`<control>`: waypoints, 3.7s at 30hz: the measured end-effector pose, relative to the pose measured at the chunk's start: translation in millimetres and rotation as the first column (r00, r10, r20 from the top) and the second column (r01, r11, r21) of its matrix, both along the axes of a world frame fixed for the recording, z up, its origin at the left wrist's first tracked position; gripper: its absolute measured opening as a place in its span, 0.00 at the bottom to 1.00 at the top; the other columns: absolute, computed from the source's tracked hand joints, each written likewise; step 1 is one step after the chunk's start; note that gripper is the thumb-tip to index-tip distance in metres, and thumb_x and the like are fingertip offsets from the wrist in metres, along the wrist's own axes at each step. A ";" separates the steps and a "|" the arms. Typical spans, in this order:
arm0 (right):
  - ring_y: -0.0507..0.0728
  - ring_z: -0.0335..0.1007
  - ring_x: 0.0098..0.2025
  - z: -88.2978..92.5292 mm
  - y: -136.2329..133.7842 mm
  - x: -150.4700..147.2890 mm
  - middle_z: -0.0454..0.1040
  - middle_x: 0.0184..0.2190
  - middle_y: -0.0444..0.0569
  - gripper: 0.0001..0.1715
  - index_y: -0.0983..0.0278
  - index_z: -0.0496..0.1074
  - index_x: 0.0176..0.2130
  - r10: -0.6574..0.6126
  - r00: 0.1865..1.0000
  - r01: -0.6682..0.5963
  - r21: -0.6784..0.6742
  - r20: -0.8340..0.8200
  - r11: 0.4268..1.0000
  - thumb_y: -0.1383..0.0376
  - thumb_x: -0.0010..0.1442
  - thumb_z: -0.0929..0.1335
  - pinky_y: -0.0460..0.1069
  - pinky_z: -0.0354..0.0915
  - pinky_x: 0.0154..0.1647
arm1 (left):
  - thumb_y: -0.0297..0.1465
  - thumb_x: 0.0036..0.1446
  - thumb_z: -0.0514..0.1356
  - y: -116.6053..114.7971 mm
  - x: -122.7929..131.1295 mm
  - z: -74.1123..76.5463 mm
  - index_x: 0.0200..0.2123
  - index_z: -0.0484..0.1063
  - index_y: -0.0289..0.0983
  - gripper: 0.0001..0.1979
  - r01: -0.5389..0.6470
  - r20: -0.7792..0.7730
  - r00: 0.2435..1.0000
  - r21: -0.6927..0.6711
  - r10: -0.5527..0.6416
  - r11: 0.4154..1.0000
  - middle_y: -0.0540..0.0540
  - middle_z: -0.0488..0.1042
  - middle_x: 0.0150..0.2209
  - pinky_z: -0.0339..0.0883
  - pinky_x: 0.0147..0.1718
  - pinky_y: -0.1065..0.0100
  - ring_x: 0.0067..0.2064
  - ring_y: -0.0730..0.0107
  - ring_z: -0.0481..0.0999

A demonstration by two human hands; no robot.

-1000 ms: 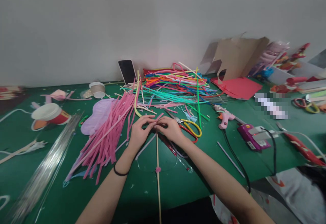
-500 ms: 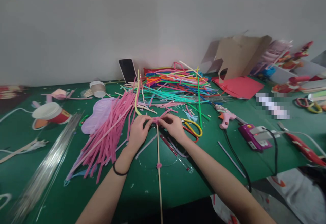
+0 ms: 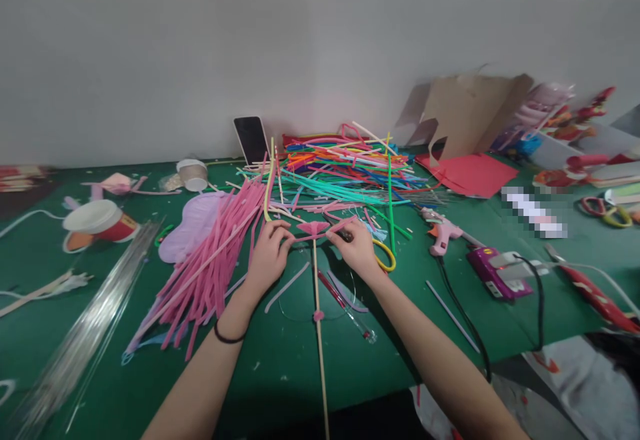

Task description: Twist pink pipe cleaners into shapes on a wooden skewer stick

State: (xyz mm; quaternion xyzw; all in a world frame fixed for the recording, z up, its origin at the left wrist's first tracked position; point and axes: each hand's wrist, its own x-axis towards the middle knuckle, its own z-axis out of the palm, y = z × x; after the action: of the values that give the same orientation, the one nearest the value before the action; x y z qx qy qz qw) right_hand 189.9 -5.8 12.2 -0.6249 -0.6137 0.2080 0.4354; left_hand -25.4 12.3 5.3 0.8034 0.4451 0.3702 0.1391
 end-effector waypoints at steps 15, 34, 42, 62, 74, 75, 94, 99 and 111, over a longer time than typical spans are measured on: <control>0.61 0.68 0.53 4.4 1.1 -0.1 0.74 0.49 0.52 0.08 0.61 0.77 0.33 0.209 0.959 -0.218 -0.024 -0.193 0.976 0.59 0.54 0.71 0.56 0.62 0.53 | 0.33 0.57 0.59 -4.7 -1.8 8.1 0.45 0.69 0.39 0.13 -0.012 0.128 0.991 -0.153 0.032 0.988 0.43 0.77 0.44 0.68 0.47 0.60 0.45 0.60 0.77; 0.68 0.43 0.65 8.5 -19.9 -14.5 0.64 0.59 0.49 0.14 0.55 0.74 0.44 0.266 0.818 -0.376 0.124 0.511 0.918 0.64 0.56 0.68 0.64 0.48 0.58 | 0.34 0.51 0.61 -10.5 -1.2 8.2 0.50 0.70 0.40 0.21 0.127 -0.185 0.972 -0.115 -0.147 0.985 0.42 0.76 0.47 0.64 0.48 0.55 0.48 0.54 0.72; 0.66 0.59 0.54 5.1 -14.5 -7.2 0.76 0.44 0.53 0.13 0.60 0.73 0.44 0.230 0.813 -0.308 0.059 0.535 0.950 0.62 0.58 0.68 0.62 0.48 0.53 | 0.31 0.52 0.60 -8.7 -1.1 7.7 0.41 0.70 0.39 0.11 0.064 -0.108 0.991 -0.126 -0.078 0.990 0.43 0.76 0.40 0.66 0.44 0.56 0.44 0.56 0.74; 0.58 0.74 0.40 17.3 0.6 -1.0 0.77 0.39 0.50 0.11 0.62 0.69 0.41 0.042 0.979 -0.004 0.187 -0.200 0.982 0.59 0.59 0.66 0.53 0.67 0.45 | 0.33 0.51 0.63 0.1 1.4 12.8 0.43 0.71 0.35 0.16 0.258 0.788 0.523 -0.509 0.325 0.821 0.39 0.78 0.44 0.69 0.47 0.60 0.47 0.59 0.78; 0.57 0.70 0.46 37.3 -28.2 -53.0 0.78 0.41 0.48 0.15 0.58 0.73 0.45 0.358 0.705 -0.574 0.196 0.613 0.795 0.70 0.66 0.60 0.53 0.60 0.48 | 0.33 0.53 0.62 -5.4 -0.6 26.9 0.42 0.72 0.35 0.13 0.339 0.862 0.402 -0.454 0.309 0.824 0.41 0.79 0.41 0.69 0.49 0.57 0.45 0.60 0.79; 0.58 0.69 0.46 34.8 -29.2 -52.0 0.78 0.41 0.49 0.15 0.59 0.73 0.45 0.349 0.668 -0.586 0.177 0.657 0.790 0.70 0.65 0.61 0.53 0.60 0.47 | 0.33 0.53 0.62 -5.9 -1.4 27.8 0.42 0.72 0.35 0.13 0.336 0.864 0.402 -0.447 0.303 0.829 0.41 0.79 0.41 0.69 0.50 0.57 0.44 0.60 0.79; 0.60 0.63 0.44 30.8 -35.4 -48.8 0.74 0.39 0.51 0.13 0.60 0.76 0.42 0.415 0.615 -0.614 0.077 0.670 0.785 0.71 0.60 0.66 0.52 0.59 0.40 | 0.28 0.51 0.64 -7.2 -3.6 26.8 0.39 0.74 0.33 0.10 0.386 0.896 0.344 -0.406 0.279 0.828 0.43 0.81 0.35 0.71 0.43 0.65 0.38 0.65 0.80; 0.59 0.65 0.46 37.9 -42.1 -43.6 0.75 0.43 0.51 0.17 0.61 0.76 0.44 0.425 0.749 -0.576 0.183 0.508 0.797 0.75 0.60 0.63 0.54 0.62 0.46 | 0.28 0.51 0.64 -7.8 -3.9 26.8 0.39 0.74 0.33 0.10 0.399 0.905 0.335 -0.389 0.263 0.830 0.43 0.81 0.35 0.71 0.44 0.64 0.39 0.64 0.81; 0.56 0.76 0.35 22.6 -23.5 -39.0 0.79 0.33 0.49 0.09 0.63 0.72 0.40 0.231 0.945 -0.252 -0.065 -0.233 0.966 0.62 0.59 0.67 0.49 0.68 0.36 | 0.30 0.49 0.66 -10.0 -3.7 27.6 0.43 0.71 0.34 0.16 0.273 0.783 0.600 -0.394 0.165 0.878 0.42 0.79 0.39 0.72 0.42 0.62 0.40 0.63 0.79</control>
State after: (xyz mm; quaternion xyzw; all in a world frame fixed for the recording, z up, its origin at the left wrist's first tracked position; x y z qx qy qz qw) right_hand 150.9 -29.3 34.8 -0.5373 -0.6223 0.3575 0.4431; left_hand -29.1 2.3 32.9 0.5055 0.3866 0.5633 0.5270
